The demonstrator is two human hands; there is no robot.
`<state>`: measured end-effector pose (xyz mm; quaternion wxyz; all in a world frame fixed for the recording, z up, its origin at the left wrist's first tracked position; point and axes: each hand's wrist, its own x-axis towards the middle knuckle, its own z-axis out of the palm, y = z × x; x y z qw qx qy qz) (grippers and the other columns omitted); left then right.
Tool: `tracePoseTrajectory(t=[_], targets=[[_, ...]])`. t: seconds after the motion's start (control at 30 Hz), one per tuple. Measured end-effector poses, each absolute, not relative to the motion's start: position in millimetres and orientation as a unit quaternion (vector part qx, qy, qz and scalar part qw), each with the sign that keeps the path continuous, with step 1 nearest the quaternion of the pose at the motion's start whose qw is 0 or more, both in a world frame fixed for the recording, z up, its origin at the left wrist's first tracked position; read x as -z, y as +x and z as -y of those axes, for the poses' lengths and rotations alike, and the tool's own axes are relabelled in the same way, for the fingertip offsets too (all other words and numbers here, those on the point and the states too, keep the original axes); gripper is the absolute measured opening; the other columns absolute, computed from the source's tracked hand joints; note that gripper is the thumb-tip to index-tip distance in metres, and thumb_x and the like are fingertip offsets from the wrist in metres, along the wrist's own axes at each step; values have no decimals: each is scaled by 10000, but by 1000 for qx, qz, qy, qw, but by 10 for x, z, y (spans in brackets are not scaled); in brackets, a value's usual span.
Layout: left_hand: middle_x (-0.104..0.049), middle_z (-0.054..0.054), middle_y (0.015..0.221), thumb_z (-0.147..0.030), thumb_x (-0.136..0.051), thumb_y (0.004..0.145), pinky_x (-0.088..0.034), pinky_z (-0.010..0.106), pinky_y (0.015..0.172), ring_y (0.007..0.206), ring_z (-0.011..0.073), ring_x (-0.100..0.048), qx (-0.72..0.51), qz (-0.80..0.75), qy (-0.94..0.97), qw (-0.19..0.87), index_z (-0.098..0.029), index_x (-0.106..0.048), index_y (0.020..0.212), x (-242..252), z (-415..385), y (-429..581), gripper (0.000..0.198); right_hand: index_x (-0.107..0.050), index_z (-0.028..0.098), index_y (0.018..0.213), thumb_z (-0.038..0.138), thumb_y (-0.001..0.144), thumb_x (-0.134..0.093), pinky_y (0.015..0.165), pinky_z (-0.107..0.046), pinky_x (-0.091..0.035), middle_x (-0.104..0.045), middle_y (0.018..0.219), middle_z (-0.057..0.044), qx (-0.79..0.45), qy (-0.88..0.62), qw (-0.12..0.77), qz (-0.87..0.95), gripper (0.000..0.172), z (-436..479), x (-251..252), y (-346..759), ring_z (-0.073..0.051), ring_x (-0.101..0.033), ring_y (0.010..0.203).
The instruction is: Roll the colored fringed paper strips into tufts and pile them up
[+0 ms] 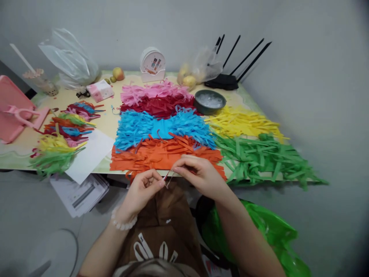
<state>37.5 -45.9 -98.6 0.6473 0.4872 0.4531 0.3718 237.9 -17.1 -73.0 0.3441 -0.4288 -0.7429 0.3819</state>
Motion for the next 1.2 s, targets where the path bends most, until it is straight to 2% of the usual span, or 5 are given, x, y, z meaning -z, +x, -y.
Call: tracePoseTrajectory(t=[0.6, 0.77, 0.87, 1.1, 1.2], targets=[[-343, -103, 504, -447, -803, 723, -162, 147, 383, 403, 17, -227, -496, -440, 339, 667, -165, -512, 691, 1073, 522, 502, 406, -626, 210, 804, 218, 957, -550, 579, -258, -395, -557, 674, -4, -225, -440, 410, 766, 171, 492, 753, 2136, -142, -520, 617], [-557, -66, 688, -403, -802, 735, -115, 120, 328, 383, -13, -140, -526, -359, 255, 727, -186, -481, 778, 1080, 503, 534, 390, -630, 201, 790, 199, 956, -525, 618, -259, -418, -603, 711, -26, -236, -443, 367, 783, 197, 591, 945, 2096, -146, -561, 654], [-403, -119, 535, -403, -789, 759, -107, 107, 327, 384, 5, -85, -502, -327, 237, 764, -206, -443, 780, 1079, 486, 531, 399, -666, 194, 825, 212, 946, -545, 630, -257, -449, -650, 745, -34, -317, -445, 354, 759, 173, 532, 965, 2143, -145, -584, 656], [-416, -99, 499, -485, -807, 717, -173, 157, 366, 368, 14, -261, -479, -383, 325, 720, -165, -580, 788, 1165, 535, 597, 398, -732, 209, 794, 299, 861, -699, 726, -291, -535, -692, 869, -61, -398, -406, 479, 669, 118, 342, 883, 2129, -185, -659, 809], [-562, -27, 579, -527, -743, 773, -313, 196, 440, 446, 58, -426, -451, -411, 418, 672, -141, -669, 813, 1170, 542, 512, 394, -705, 221, 806, 324, 891, -676, 523, -223, -480, -656, 761, -22, -489, -394, 508, 589, 136, 371, 920, 2018, -105, -580, 553]])
